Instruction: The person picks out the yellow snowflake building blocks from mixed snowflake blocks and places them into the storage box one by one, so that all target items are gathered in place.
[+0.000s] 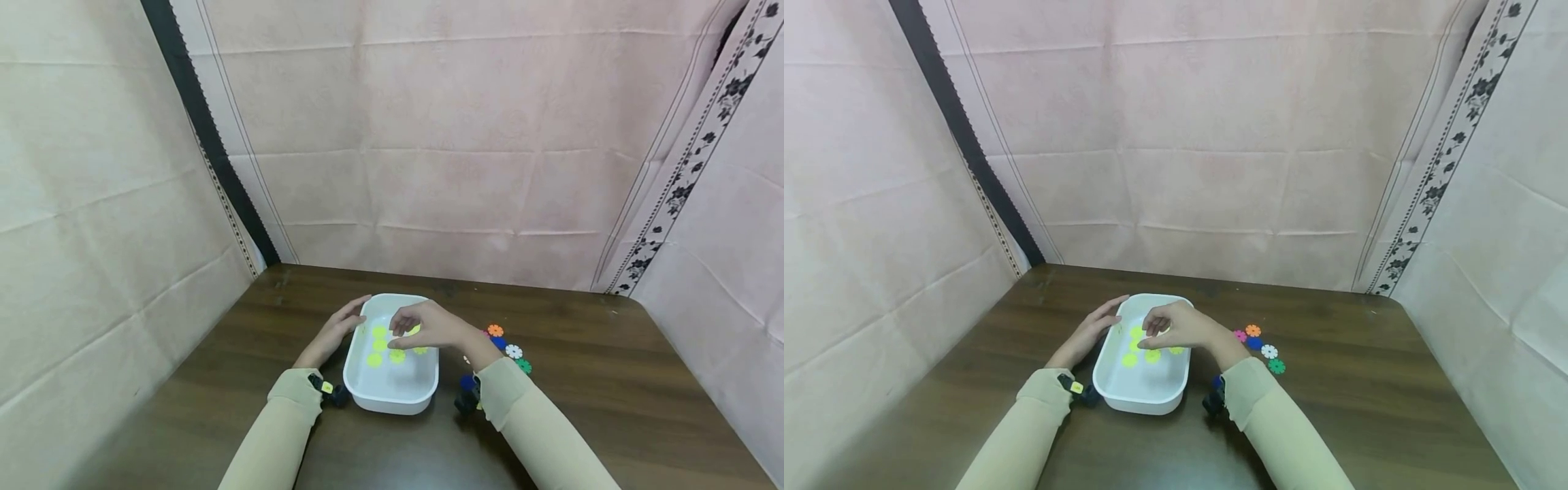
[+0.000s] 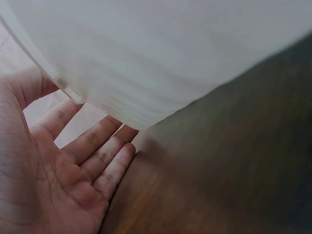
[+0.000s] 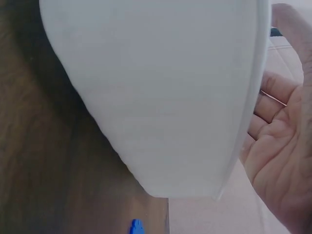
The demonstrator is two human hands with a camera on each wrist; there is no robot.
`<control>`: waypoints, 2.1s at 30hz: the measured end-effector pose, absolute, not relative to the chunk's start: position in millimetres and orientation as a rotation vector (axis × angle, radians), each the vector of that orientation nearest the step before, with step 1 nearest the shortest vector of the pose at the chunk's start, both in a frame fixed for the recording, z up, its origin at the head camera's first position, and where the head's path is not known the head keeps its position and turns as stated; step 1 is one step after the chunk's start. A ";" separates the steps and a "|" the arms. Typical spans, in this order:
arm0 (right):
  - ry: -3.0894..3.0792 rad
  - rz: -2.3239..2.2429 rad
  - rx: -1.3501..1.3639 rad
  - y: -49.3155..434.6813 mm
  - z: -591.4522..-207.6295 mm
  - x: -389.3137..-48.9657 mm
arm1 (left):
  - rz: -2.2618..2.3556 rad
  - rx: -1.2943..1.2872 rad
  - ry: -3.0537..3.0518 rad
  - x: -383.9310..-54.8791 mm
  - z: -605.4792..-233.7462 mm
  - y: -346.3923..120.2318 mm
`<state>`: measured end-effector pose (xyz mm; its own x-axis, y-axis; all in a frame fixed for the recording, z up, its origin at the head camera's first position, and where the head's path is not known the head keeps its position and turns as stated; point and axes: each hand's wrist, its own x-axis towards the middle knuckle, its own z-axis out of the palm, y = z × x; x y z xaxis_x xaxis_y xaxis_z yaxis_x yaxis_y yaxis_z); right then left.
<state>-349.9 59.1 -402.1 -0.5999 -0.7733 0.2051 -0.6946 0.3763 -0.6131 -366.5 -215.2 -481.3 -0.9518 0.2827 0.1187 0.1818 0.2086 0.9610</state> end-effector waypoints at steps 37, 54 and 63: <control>2.637 -1.035 -1.216 227.1 -411.2 -305.0 | 1.883 0.475 2.332 -366.7 -480.4 -215.1; 2.501 -0.779 -0.936 225.5 -422.6 -295.3 | 1.873 0.471 2.371 -367.8 -482.5 -214.9; 2.531 -0.761 -0.953 224.3 -425.1 -296.8 | 1.853 0.460 2.367 -366.1 -479.7 -214.6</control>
<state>-296.8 224.3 -425.1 -0.7217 -0.6826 -0.1146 -0.5061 0.6334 -0.5854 -366.1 -214.6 -479.7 -0.9493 0.2962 0.1057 0.1736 0.2133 0.9614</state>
